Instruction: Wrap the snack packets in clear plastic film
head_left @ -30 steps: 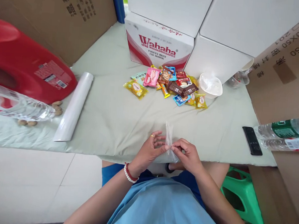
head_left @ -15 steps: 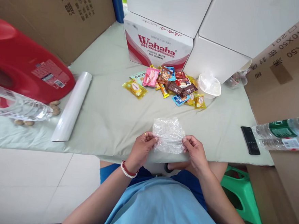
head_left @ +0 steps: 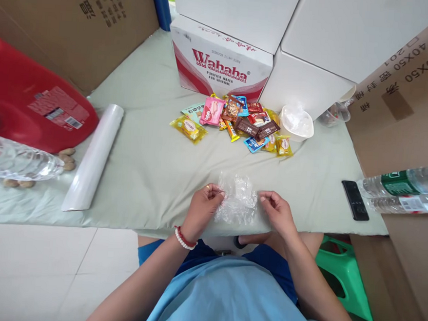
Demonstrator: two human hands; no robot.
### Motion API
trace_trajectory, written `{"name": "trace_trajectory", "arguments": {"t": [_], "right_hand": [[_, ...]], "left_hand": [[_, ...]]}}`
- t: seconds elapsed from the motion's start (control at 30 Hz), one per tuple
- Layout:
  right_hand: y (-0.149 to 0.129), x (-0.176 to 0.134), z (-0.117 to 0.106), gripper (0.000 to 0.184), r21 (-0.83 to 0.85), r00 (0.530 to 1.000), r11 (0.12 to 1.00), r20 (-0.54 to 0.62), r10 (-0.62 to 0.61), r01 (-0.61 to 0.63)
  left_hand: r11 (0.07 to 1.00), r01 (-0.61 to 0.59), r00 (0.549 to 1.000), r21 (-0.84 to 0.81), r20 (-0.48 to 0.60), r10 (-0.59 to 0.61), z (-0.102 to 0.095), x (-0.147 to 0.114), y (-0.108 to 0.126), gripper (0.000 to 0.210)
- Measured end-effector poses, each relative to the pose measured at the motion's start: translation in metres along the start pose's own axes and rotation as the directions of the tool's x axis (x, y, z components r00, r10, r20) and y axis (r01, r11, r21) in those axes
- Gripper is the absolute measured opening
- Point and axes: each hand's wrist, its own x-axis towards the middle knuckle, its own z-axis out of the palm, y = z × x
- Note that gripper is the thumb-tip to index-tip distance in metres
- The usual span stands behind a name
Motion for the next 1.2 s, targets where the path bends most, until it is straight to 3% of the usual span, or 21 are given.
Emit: {"name": "trace_trajectory", "arguments": {"t": [0.1,0.23,0.37,0.47,0.6,0.83,1.07,1.2], "right_hand": [[-0.015,0.010,0.001,0.030,-0.026,0.992,0.997,-0.094,-0.079,0.077],[-0.034,0.024,0.013,0.029,-0.042,0.985,0.984,0.010,-0.172,0.173],[-0.027,0.037,0.026,0.046,-0.017,0.993,0.997,0.094,-0.074,0.076],[-0.016,0.038,0.029,0.037,0.074,0.990,0.997,0.142,-0.008,-0.003],[-0.016,0.029,0.024,0.035,0.158,0.997,0.987,0.082,-0.018,0.005],[-0.025,0.020,0.022,0.035,0.276,1.000,0.961,0.027,-0.016,0.008],[-0.030,0.017,0.027,0.028,0.330,0.997,0.941,-0.014,-0.077,0.078],[-0.035,0.021,0.028,0.028,0.352,0.993,0.928,-0.039,-0.113,0.119]], "left_hand": [[0.999,-0.017,0.999,-0.045,0.042,0.018,0.004,-0.005,-0.001,0.039],[0.996,-0.032,0.997,-0.079,0.073,0.037,0.005,-0.009,0.003,0.040],[0.996,-0.020,0.995,-0.083,0.097,0.028,0.000,-0.012,0.005,0.041],[0.995,-0.031,0.997,-0.092,0.066,0.037,-0.007,-0.011,0.001,0.040],[0.995,-0.067,0.998,-0.077,-0.005,0.067,-0.016,-0.008,-0.002,0.037],[0.985,-0.101,0.989,-0.141,0.092,0.115,-0.013,-0.013,0.004,0.045],[0.990,-0.105,0.975,0.088,0.207,0.085,-0.011,-0.027,0.006,0.039],[0.981,-0.149,0.979,0.125,0.155,0.129,-0.011,-0.030,0.004,0.032]]}}
